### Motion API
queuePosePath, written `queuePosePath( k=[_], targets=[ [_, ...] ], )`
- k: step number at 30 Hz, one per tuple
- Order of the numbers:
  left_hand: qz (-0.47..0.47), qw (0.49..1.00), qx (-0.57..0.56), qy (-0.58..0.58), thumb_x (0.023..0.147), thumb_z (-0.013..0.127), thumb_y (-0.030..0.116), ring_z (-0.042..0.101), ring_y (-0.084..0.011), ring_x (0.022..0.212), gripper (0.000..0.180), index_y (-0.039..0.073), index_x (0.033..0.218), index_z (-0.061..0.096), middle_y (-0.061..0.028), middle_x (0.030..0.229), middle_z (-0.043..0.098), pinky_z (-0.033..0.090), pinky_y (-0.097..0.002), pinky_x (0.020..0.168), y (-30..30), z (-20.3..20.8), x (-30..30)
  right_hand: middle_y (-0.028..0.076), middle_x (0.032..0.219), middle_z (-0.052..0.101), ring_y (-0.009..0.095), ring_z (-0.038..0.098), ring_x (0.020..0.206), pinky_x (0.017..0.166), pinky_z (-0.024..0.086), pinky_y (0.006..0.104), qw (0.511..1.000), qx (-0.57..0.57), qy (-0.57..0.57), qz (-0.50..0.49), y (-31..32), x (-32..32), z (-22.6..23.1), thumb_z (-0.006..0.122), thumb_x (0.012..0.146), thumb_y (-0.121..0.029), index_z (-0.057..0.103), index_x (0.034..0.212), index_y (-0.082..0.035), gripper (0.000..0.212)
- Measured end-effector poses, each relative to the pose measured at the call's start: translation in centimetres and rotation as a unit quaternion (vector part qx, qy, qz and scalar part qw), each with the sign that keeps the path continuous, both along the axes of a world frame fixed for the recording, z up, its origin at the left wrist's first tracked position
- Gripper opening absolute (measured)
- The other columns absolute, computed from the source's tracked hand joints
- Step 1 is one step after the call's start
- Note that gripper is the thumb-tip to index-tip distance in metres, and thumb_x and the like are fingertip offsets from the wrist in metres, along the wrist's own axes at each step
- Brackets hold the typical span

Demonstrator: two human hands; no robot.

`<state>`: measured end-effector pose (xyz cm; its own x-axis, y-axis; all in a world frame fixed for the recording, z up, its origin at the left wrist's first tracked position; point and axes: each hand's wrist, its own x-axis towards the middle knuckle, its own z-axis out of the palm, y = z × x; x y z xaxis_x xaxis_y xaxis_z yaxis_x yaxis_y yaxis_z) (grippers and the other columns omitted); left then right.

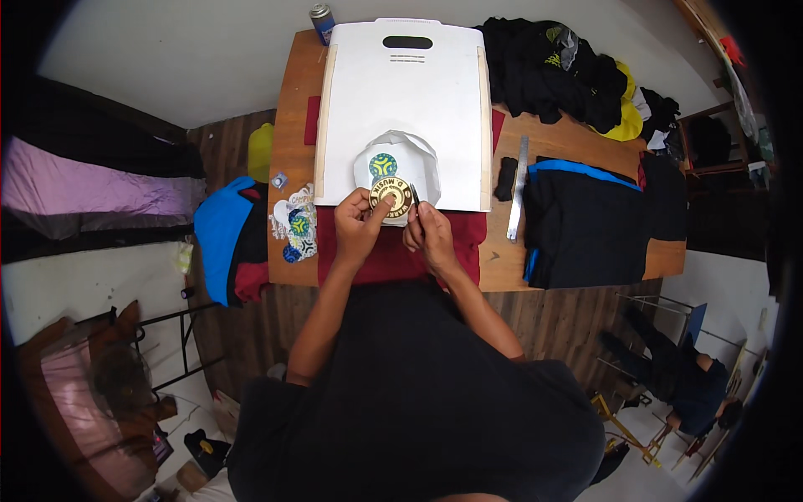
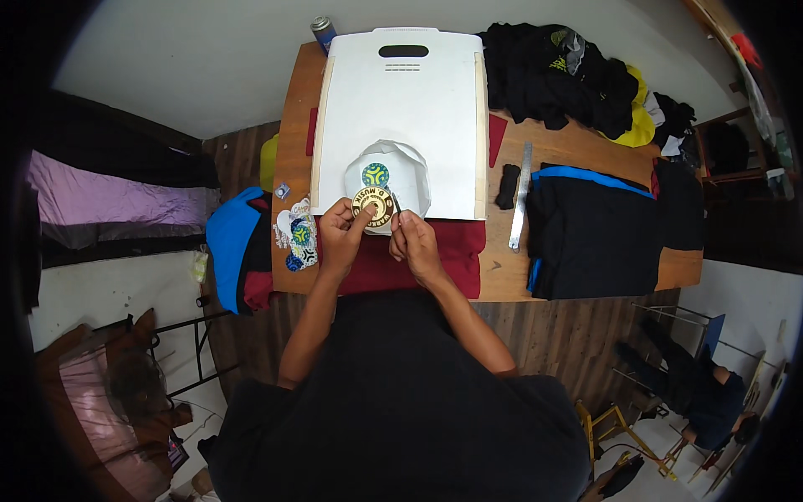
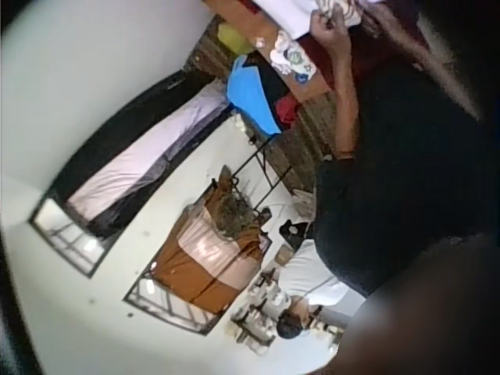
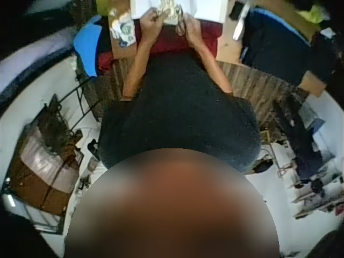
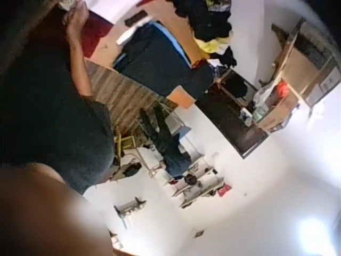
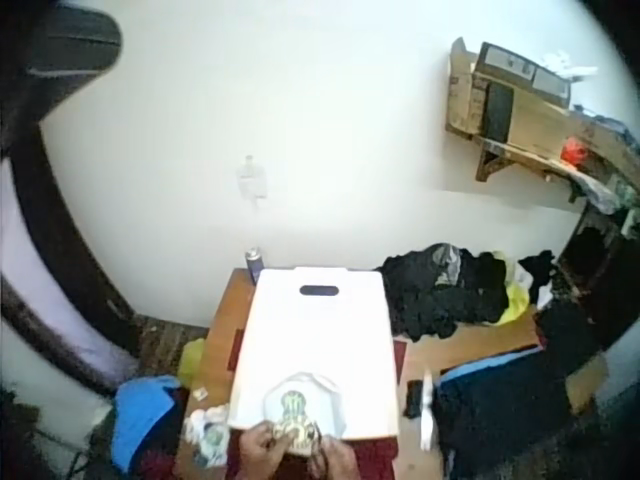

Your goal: Peel small pieces of excess material or decals from a sheet for garment printing.

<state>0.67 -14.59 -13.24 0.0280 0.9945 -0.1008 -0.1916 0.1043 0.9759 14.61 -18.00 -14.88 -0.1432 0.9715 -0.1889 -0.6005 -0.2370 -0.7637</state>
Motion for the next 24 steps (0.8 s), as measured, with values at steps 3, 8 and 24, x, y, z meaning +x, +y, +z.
queuePosePath(
  k=[3, 8, 24],
  targets=[
    [0.002, 1.000, 0.000, -0.006, 0.085, 0.065, 0.007, 0.049, 0.0011, 0.058, 0.012, 0.003, 0.077, 0.057, -0.0007, 0.073, 0.065, 0.033, -0.0149, 0.049, 0.03, 0.00, 0.07, -0.003, 0.049, 0.029, 0.007, 0.028, 0.041, 0.042, 0.031, 0.0228, 1.000, 0.000, -0.003, 0.000, -0.01, -0.03, 0.23, 0.035, 0.101, -0.031, 0.046, 0.085, -0.004, 0.033],
    [-0.002, 1.000, 0.003, -0.001, 0.085, 0.065, 0.007, 0.049, 0.0011, 0.057, 0.011, 0.003, 0.078, 0.057, -0.0005, 0.072, 0.064, 0.033, -0.0148, 0.049, 0.06, -0.12, 0.04, -0.003, 0.049, 0.029, 0.007, 0.028, 0.041, 0.042, 0.031, 0.0228, 1.000, -0.002, -0.003, 0.000, 0.02, 0.04, 0.13, 0.036, 0.101, -0.031, 0.046, 0.085, -0.004, 0.033],
    [0.003, 1.000, -0.002, -0.004, 0.085, 0.065, 0.007, 0.050, 0.0007, 0.058, 0.011, 0.003, 0.078, 0.057, -0.0013, 0.073, 0.065, 0.034, -0.0147, 0.050, 0.10, -0.09, 0.12, -0.003, 0.049, 0.029, 0.007, 0.029, 0.041, 0.042, 0.032, 0.0229, 1.000, -0.001, -0.004, 0.004, 0.00, 0.03, -0.08, 0.037, 0.101, -0.031, 0.047, 0.085, -0.004, 0.033]
  ],
)
